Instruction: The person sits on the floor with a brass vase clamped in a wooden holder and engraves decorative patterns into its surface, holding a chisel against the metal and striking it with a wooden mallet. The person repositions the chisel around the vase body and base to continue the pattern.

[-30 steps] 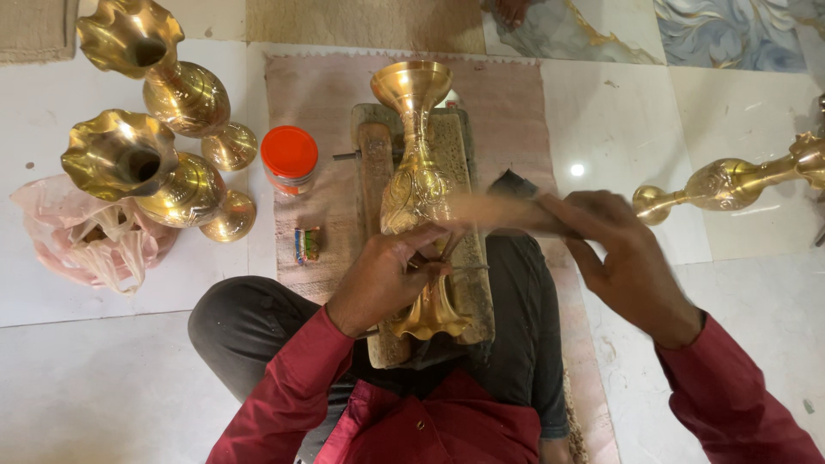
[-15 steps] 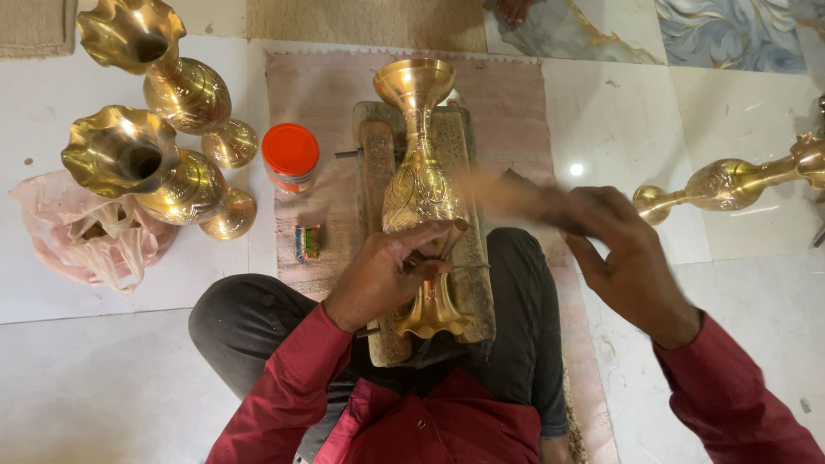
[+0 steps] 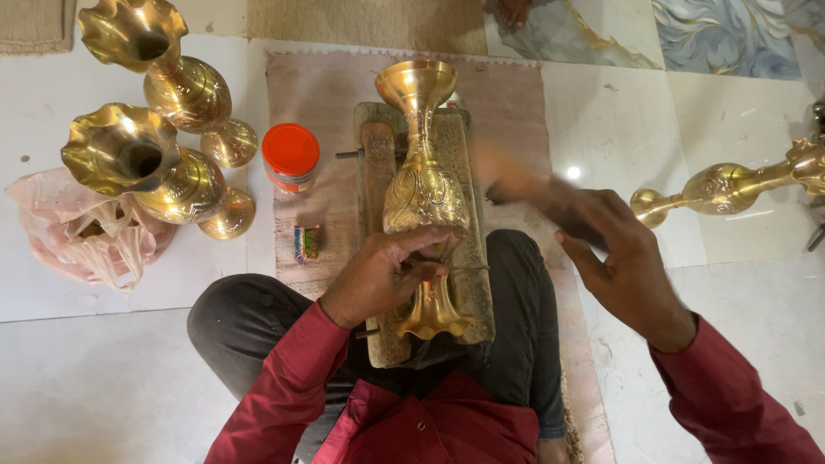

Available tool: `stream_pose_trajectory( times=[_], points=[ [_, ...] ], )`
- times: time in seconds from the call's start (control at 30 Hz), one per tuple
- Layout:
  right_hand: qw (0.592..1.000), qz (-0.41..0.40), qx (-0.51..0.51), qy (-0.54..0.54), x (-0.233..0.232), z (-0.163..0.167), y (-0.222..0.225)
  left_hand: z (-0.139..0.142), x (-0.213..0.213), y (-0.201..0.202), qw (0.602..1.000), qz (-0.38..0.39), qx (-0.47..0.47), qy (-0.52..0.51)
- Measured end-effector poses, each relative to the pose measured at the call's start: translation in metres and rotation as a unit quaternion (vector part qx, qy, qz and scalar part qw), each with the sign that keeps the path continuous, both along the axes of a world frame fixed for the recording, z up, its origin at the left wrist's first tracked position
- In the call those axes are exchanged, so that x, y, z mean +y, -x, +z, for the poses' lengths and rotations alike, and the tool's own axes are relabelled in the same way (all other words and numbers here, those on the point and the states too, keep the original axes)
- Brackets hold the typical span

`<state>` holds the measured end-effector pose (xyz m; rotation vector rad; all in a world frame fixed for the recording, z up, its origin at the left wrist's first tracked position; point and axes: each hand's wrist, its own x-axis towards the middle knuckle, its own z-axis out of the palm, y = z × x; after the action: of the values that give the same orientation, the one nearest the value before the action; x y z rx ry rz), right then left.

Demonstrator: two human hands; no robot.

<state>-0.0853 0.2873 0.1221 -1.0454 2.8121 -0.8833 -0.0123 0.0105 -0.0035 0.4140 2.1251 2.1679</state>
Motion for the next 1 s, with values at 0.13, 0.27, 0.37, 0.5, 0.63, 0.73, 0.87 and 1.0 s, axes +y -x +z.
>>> stream_pose_trajectory(
  times=[0.13, 0.27, 0.37, 0.5, 0.63, 0.73, 0.87, 1.0],
  points=[
    [0.994, 0.015, 0.093, -0.053, -0.001, 0.0, 0.0, -0.001, -0.001, 0.0, 0.999, 0.019, -0.019, 0.037],
    [0.992, 0.005, 0.093, -0.082, -0.002, 0.001, 0.0, 0.002, -0.001, -0.003, 0.998, 0.04, 0.026, 0.036],
    [0.999, -0.022, 0.008, -0.029, -0.003, 0.002, 0.0, 0.006, -0.003, -0.005, 0.998, 0.035, -0.019, 0.047],
    [0.988, 0.046, 0.096, -0.116, -0.001, 0.003, 0.003, 0.006, -0.002, -0.003, 0.997, 0.04, -0.023, 0.067],
    [0.994, -0.035, 0.041, -0.092, -0.001, 0.004, 0.004, 0.0, -0.004, -0.004, 1.0, 0.007, -0.015, -0.022],
    [0.992, -0.084, -0.001, -0.094, -0.005, 0.005, 0.002, -0.004, -0.006, -0.005, 0.999, -0.001, -0.014, -0.033],
    [0.997, 0.024, 0.048, -0.052, -0.009, 0.008, 0.0, -0.006, -0.006, -0.005, 1.0, 0.004, -0.015, -0.012],
    [0.991, 0.045, 0.091, -0.089, -0.01, 0.01, 0.002, -0.006, -0.007, -0.008, 1.0, 0.023, -0.018, 0.012]
  ],
)
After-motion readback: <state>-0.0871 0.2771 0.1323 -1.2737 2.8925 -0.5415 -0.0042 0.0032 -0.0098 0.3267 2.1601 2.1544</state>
